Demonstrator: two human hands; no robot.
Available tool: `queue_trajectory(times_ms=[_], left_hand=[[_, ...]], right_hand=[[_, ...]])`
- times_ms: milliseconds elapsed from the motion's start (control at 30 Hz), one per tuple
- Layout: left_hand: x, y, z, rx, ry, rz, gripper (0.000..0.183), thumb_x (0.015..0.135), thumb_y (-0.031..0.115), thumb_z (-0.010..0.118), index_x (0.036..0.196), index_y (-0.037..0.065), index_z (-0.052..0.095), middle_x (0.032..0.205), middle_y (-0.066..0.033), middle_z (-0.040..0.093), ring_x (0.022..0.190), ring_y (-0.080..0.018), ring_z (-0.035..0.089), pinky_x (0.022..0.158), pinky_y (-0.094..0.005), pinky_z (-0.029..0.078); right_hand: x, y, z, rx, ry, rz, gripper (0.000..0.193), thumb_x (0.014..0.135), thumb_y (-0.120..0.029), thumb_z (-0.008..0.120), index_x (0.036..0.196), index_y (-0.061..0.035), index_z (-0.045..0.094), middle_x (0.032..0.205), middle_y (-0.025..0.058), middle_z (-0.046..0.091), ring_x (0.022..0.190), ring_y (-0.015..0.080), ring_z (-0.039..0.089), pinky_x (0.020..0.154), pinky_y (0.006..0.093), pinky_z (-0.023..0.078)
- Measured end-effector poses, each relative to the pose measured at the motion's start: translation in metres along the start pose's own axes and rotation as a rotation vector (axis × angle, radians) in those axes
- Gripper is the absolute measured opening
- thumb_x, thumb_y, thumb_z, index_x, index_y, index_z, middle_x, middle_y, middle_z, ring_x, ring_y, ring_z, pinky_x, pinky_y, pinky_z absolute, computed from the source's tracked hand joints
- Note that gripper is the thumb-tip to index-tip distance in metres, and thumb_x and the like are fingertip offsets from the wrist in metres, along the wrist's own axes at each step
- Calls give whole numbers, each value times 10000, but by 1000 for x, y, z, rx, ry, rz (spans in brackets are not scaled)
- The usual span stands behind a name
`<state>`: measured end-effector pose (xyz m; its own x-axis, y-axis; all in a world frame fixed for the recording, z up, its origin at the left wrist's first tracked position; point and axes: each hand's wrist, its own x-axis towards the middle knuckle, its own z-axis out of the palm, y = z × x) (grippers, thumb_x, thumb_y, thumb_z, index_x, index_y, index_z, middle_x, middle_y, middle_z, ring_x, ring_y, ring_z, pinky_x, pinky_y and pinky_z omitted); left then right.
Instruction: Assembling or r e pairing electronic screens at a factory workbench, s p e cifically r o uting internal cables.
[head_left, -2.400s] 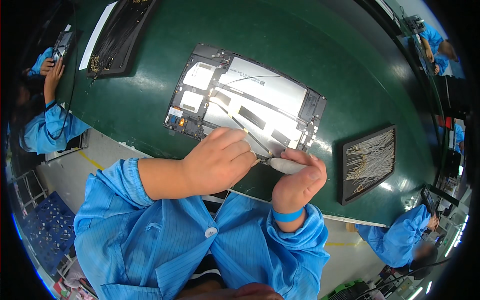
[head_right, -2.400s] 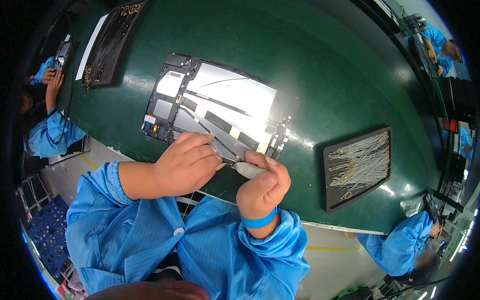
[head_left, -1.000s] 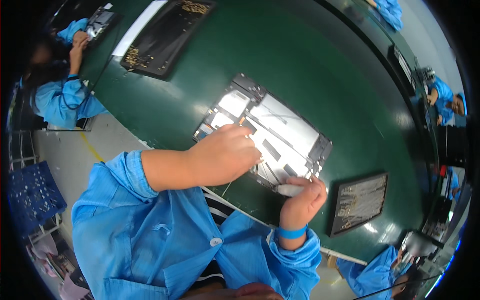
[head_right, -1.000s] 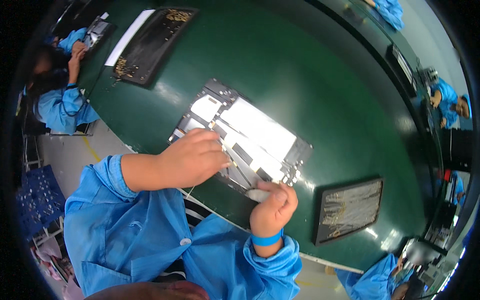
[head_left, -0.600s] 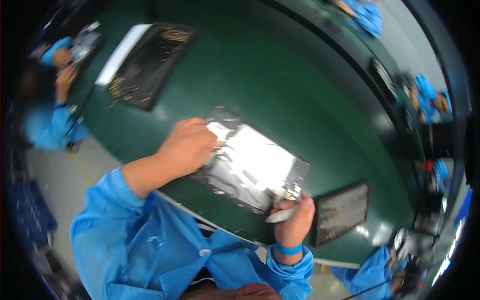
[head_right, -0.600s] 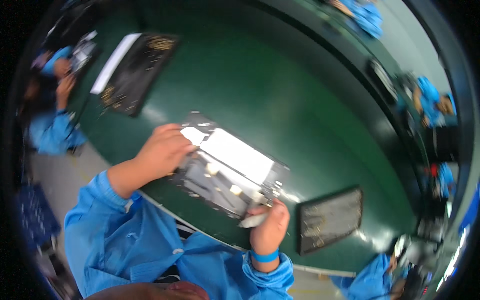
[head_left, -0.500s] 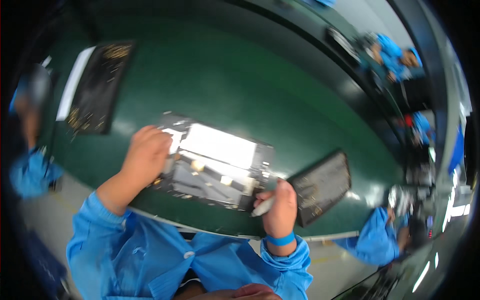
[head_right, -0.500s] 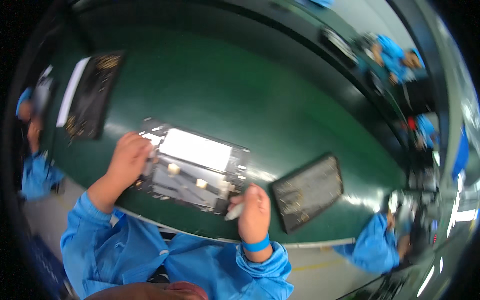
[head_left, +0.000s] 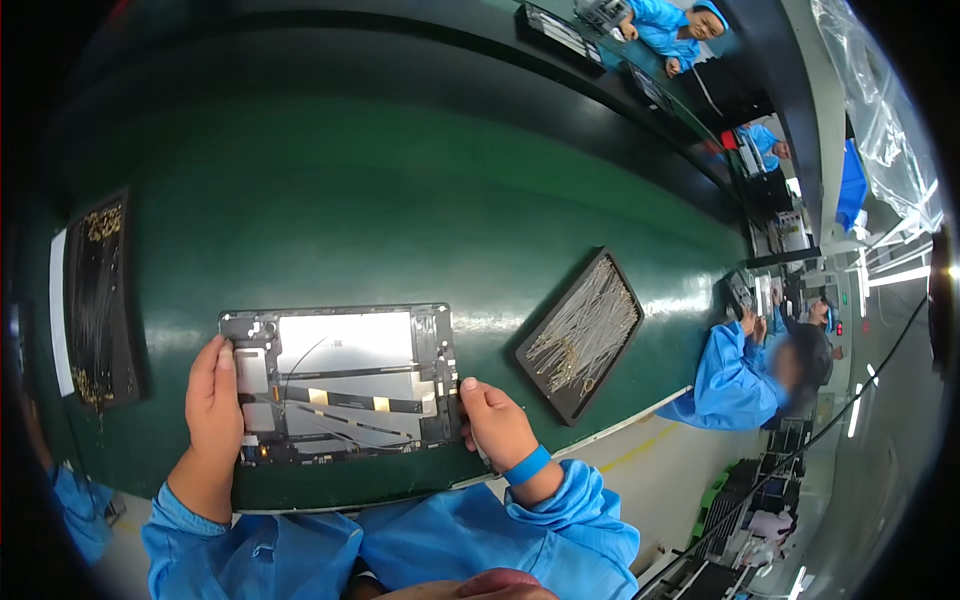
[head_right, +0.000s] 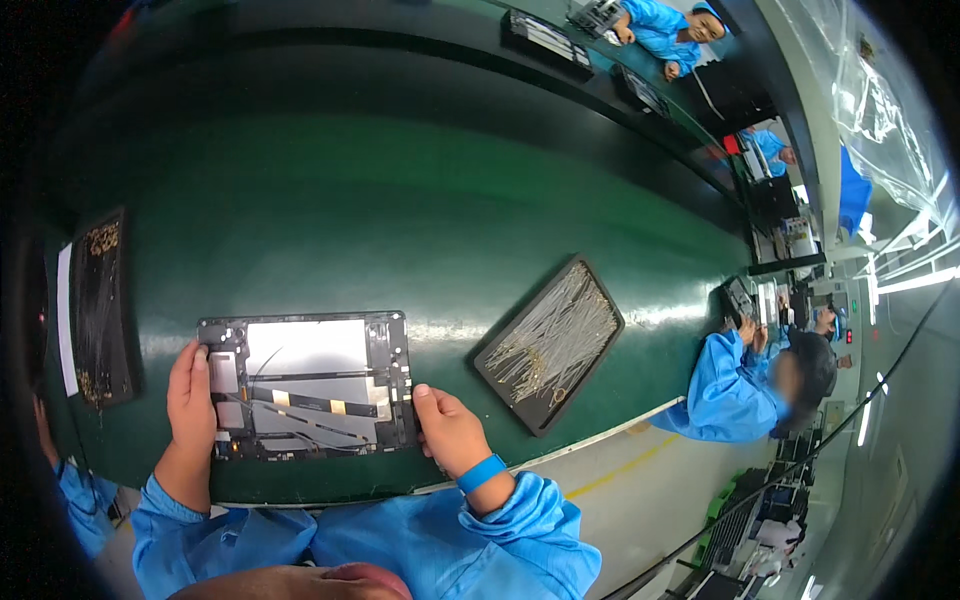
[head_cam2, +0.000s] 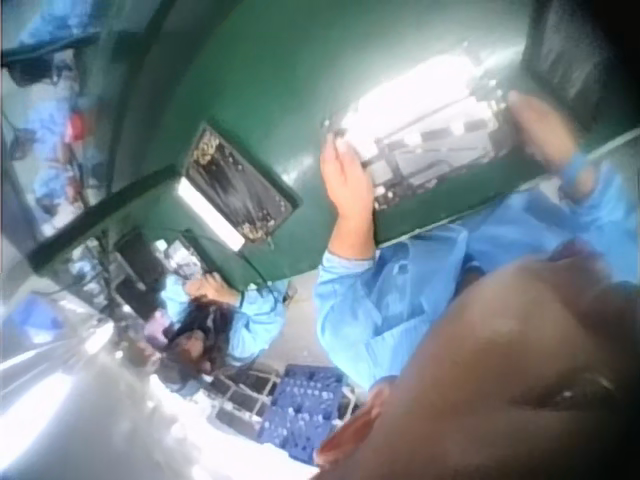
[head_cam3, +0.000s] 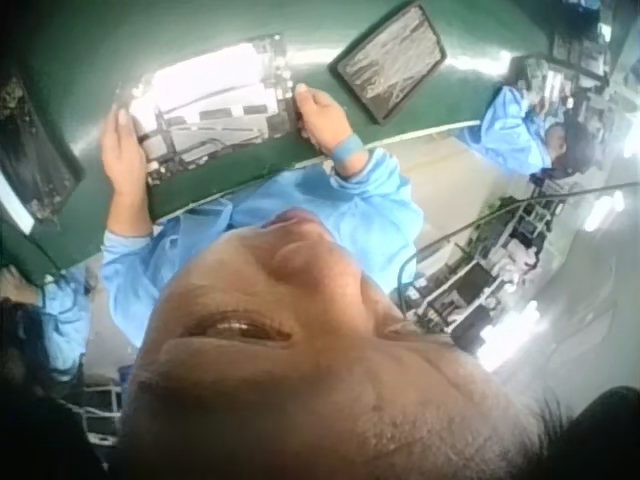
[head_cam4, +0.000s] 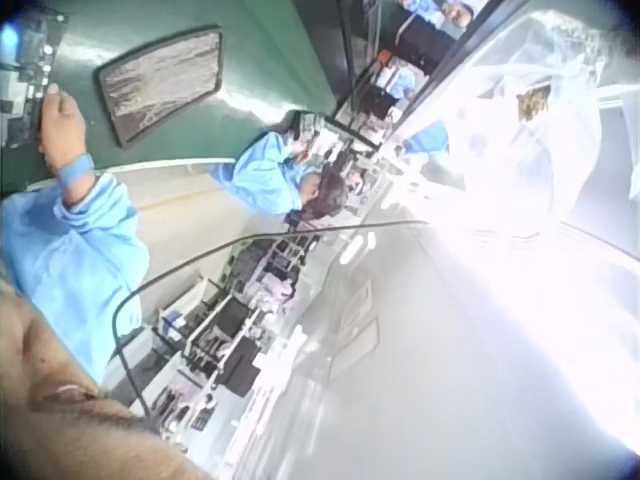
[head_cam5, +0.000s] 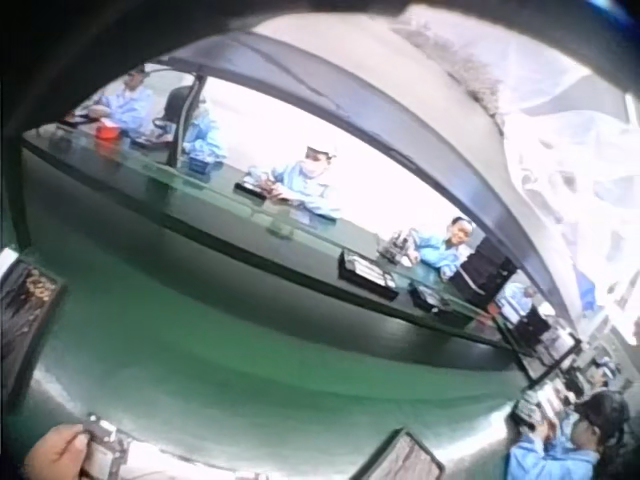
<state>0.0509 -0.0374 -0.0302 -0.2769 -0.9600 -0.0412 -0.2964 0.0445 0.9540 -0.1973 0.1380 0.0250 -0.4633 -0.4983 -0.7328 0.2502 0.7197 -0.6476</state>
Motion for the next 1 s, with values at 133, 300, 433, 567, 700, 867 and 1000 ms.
queue_trajectory(times_ms=[133, 300, 433, 567, 700, 867, 1000], left_hand=[[2, 16, 2, 15, 33, -53, 277, 844, 130, 431, 1061, -38, 462, 1025, -97, 505, 940, -137, 467, 831, -241, 352], [13, 9, -7, -57, 38, -88, 292, 838, 145, 452, 1068, -36, 458, 1004, -86, 508, 913, -117, 465, 808, -225, 356], [15, 0, -6, -117, 36, -96, 294, 838, 147, 454, 1070, -33, 459, 1007, -89, 509, 914, -121, 466, 812, -224, 353], [16, -4, -11, -175, 44, -106, 315, 846, 160, 437, 1101, -27, 436, 1034, -96, 495, 937, -131, 460, 823, -238, 354], [27, -4, -17, -371, 161, -161, 405, 867, 243, 379, 1192, 5, 335, 1091, -101, 442, 910, -138, 452, 807, -251, 370], [27, 7, -18, -595, 259, -73, 543, 862, 373, 328, 1252, 18, 199, 1156, -114, 351, 886, -147, 440, 767, -285, 406], [21, -9, -10, -395, 156, 25, 538, 862, 362, 332, 1238, -9, 231, 1144, -146, 366, 892, -160, 438, 767, -300, 414]], right_hand=[[-5, -6, -8, 130, -271, 111, 418, 826, -423, 390, 893, -34, 527, 583, -10, 439, 445, 66, 407, 388, 191, 335], [-22, -18, -16, 94, -500, -2, 406, 785, -420, 480, 874, -26, 508, 572, -13, 431, 441, 60, 405, 379, 186, 322], [-18, -31, -13, -85, -551, 19, 380, 751, -390, 548, 807, -18, 497, 581, 0, 462, 439, 62, 422, 380, 185, 328], [-16, -27, -11, -107, -477, 80, 351, 749, -365, 555, 792, -19, 507, 560, 10, 467, 416, 70, 425, 383, 193, 343], [-11, -37, -3, 83, -385, 19, 316, 769, -339, 525, 786, -24, 505, 566, 16, 485, 389, 84, 423, 370, 199, 344], [12, -54, 3, 259, -275, -125, 332, 797, -345, 467, 734, -21, 500, 556, 37, 500, 378, 108, 433, 345, 216, 337], [68, -107, 20, 274, 15, -368, 418, 799, -438, 426, 744, -31, 505, 504, 58, 470, 349, 145, 415, 323, 258, 314]])
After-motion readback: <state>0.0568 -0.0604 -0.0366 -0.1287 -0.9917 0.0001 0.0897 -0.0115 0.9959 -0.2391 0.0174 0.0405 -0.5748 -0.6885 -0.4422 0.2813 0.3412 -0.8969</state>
